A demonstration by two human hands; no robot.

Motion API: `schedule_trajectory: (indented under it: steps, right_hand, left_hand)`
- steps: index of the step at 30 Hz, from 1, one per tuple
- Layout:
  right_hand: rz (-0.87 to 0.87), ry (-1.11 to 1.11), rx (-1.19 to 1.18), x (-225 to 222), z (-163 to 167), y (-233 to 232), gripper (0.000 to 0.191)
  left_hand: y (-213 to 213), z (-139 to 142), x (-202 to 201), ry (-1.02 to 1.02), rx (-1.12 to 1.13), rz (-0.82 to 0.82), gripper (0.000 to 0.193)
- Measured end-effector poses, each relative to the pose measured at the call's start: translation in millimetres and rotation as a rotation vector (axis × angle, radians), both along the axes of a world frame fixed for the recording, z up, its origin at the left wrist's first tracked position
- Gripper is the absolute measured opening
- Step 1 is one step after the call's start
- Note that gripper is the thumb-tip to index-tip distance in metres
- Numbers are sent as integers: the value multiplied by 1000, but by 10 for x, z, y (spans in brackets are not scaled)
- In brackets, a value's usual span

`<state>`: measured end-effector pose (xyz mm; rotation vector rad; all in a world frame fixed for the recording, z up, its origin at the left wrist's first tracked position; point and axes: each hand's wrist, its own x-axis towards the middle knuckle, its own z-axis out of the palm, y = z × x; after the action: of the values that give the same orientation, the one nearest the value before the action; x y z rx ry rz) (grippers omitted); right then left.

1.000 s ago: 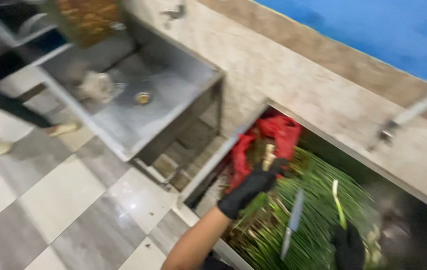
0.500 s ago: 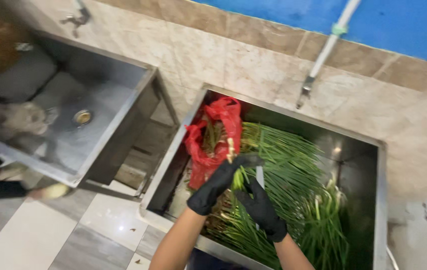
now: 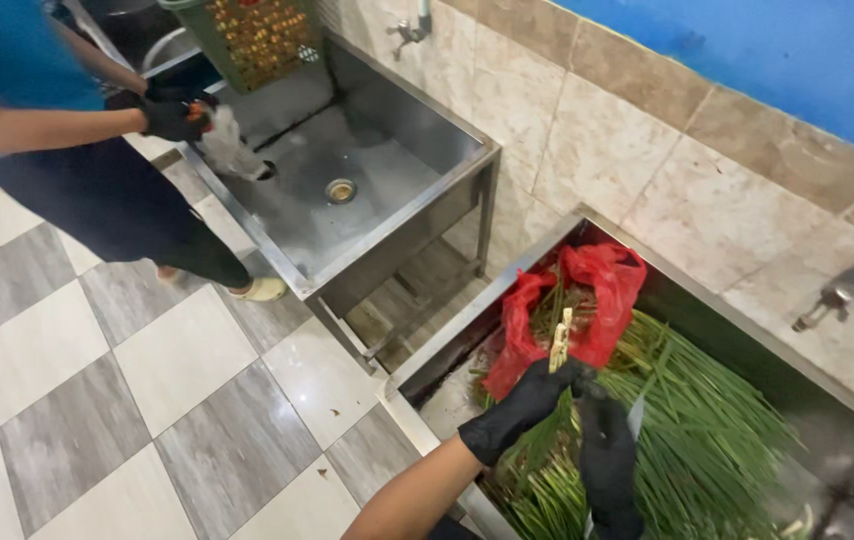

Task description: The person stands at a stainless steel sink filled with green onions and trims them one bundle at a time. They hold each bunch, cut off the root ends with a knife, and drop the trimmed roots and waste into a red plastic bag inside the sink.

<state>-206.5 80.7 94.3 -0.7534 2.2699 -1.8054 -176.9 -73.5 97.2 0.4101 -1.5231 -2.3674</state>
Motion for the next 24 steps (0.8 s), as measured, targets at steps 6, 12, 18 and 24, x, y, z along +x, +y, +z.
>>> schedule_trajectory:
  steps: [6,12,18,24]
  right_hand:
    - [22,-288,-75,-231,384,-233,27]
    - [105,-499,-170,-456,666,-335,23]
    - [181,-496,-216,-564,781,-384,22]
    - [249,-418,-155,-625,806,-485,13]
  left_hand:
    - [-192,140,141,-91,-111,-248,26]
    - [-384,508,225,-130,-77,-415,20]
    - [-590,647,197,-261,135,-418,32]
    - [-711,817,168,-287,134,-479,36]
